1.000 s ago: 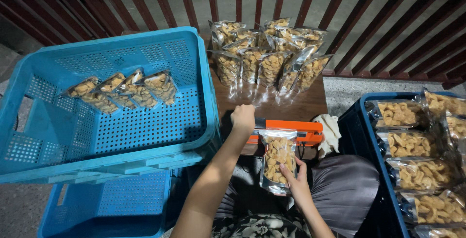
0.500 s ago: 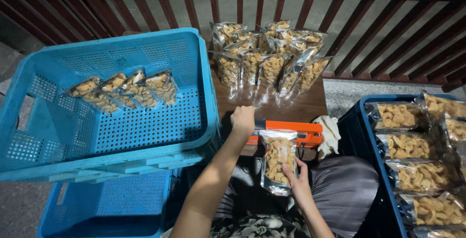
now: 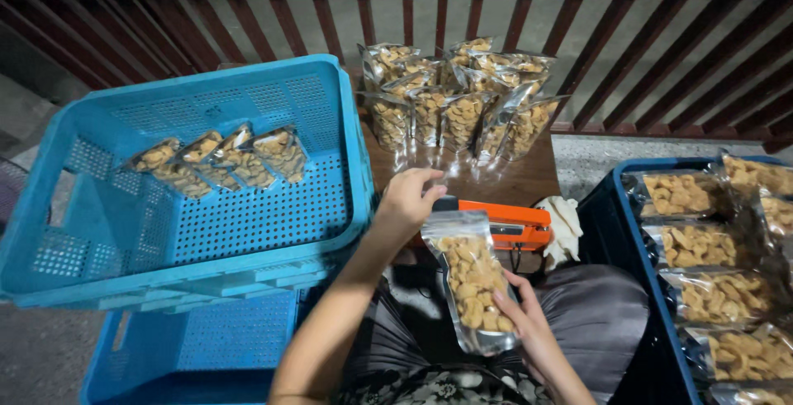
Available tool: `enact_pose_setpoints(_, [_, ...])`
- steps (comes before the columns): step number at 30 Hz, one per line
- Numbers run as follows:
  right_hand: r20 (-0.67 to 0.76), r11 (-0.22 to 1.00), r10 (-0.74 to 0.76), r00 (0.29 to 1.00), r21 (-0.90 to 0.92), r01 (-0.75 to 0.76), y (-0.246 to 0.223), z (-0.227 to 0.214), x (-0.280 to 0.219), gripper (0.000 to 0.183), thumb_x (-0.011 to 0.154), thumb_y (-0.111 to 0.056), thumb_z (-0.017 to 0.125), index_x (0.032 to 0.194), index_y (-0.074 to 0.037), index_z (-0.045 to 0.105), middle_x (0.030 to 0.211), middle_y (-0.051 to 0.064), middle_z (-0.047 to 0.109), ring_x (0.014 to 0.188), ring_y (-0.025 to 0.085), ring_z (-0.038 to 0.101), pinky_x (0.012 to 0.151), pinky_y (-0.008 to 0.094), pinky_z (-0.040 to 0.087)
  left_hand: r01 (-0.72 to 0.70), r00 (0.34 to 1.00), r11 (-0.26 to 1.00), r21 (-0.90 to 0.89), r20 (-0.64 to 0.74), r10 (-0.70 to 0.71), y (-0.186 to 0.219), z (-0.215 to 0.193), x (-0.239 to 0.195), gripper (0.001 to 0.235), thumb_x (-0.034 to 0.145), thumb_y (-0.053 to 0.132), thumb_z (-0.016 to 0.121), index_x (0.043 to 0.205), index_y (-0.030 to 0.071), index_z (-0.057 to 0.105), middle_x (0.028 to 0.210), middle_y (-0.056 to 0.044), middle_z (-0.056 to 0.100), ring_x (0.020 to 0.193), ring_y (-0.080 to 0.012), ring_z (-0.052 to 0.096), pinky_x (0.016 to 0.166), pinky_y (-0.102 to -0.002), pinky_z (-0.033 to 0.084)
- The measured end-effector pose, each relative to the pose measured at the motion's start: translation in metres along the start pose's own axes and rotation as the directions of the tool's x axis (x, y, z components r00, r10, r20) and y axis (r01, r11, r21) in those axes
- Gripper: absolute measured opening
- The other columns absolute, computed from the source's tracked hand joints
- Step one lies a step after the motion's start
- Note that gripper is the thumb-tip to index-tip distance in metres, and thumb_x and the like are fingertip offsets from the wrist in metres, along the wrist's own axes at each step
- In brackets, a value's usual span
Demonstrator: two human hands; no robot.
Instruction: The person sits on the floor and uses an orange handheld vacuum sealer to seal clear plastic bags filled with snacks. They repeatedly pick up bags, place them in the sealer, and then move the sealed bags into a blue plastic basket.
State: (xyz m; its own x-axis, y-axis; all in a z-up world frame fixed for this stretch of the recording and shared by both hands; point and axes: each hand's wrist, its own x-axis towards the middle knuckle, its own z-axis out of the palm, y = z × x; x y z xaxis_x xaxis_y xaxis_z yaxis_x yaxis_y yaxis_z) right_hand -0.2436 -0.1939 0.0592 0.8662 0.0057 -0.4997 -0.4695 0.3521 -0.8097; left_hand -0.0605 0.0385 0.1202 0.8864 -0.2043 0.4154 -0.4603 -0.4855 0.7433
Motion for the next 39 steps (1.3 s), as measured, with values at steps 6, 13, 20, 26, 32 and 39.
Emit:
enact_pose_setpoints(6, [0.273, 0.869, -0.395, 0.877, -0.2, 0.453, -0.03, 0.008, 0.009, 0.066, 0.091, -0.018, 0.067, 0.15, -0.006, 0.04, 0.137, 0.011, 0.056, 0.12, 0.015, 0.058, 0.1, 0.03, 0.048, 0.218, 0.887, 0.974, -0.064, 0.429, -0.17, 0.039, -0.069, 0.032, 0.064, 0.081, 0.037, 0.082, 0.131, 0.002, 0.062, 0.121, -0.022, 0.068, 0.112, -0.0289, 0.068, 0.095, -0.038, 0.054])
enact_pose_setpoints(13, [0.609, 0.563, -0.572, 0.55, -0.196, 0.803, -0.143, 0.124, 0.042, 0.079, 0.092, -0.019, 0.073, 0.154, -0.006, 0.026, 0.147, 0.016, 0.048, 0.138, 0.024, 0.045, 0.115, 0.038, 0.036, 0.125, 0.98, 0.975, 0.181, 0.132, -0.15, 0.093, -0.192, 0.075, 0.028, 0.086, 0.035, 0.075, 0.1, 0.011, 0.078, 0.083, -0.008, 0.077, 0.075, -0.0154, 0.072, 0.07, -0.033, 0.054])
enact_pose_setpoints(20, [0.701, 0.088, -0.69, 0.183, -0.169, 0.982, -0.249, 0.261, 0.082, 0.081, 0.092, -0.026, 0.082, 0.154, -0.009, 0.033, 0.151, 0.017, 0.049, 0.132, 0.027, 0.054, 0.109, 0.039, 0.048, -0.01, 0.983, 0.853, 0.523, -0.152, 0.104, 0.134, -0.282, 0.07, 0.02, 0.083, 0.023, 0.074, 0.102, 0.016, 0.077, 0.09, -0.008, 0.079, 0.086, -0.0291, 0.077, 0.074, -0.04, 0.058])
enact_pose_setpoints(26, [0.931, -0.197, -0.338, 0.135, -0.21, 0.958, -0.263, 0.341, 0.164, 0.022, 0.087, -0.015, 0.077, 0.107, -0.011, 0.071, 0.096, 0.012, 0.076, 0.09, 0.029, 0.075, 0.079, 0.042, 0.06, 0.202, 0.978, 0.637, 0.744, -0.182, -0.098, 0.008, -0.252, 0.079, 0.013, 0.079, 0.024, 0.075, 0.09, 0.018, 0.076, 0.086, -0.014, 0.075, 0.082, -0.04, 0.072, 0.069, -0.054, 0.056])
enact_pose_setpoints(32, [0.913, -0.596, -0.07, 0.402, -0.361, 0.717, -0.181, 0.379, 0.267, 0.021, 0.077, -0.013, 0.073, 0.098, -0.007, 0.071, 0.091, 0.022, 0.073, 0.087, 0.039, 0.072, 0.075, 0.049, 0.059, 0.12, 0.981, 0.54, 0.833, -0.015, -0.194, -0.17, -0.189, 0.067, 0.016, 0.083, 0.014, 0.065, 0.098, 0.009, 0.068, 0.091, -0.02, 0.074, 0.085, -0.0404, 0.074, 0.072, -0.055, 0.059])
enact_pose_setpoints(39, [0.932, -0.382, -0.227, 0.282, -0.351, 0.855, -0.183, 0.358, 0.287, 0.027, 0.08, -0.022, 0.076, 0.098, -0.003, 0.071, 0.096, 0.021, 0.071, 0.096, 0.039, 0.068, 0.086, 0.049, 0.055, -0.003, 0.998, 0.368, 0.93, -0.022, 0.063, -0.27, -0.127, 0.08, 0.007, 0.093, 0.014, 0.058, 0.092, 0.011, 0.064, 0.079, -0.009, 0.072, 0.066, -0.0277, 0.075, 0.055, -0.043, 0.06])
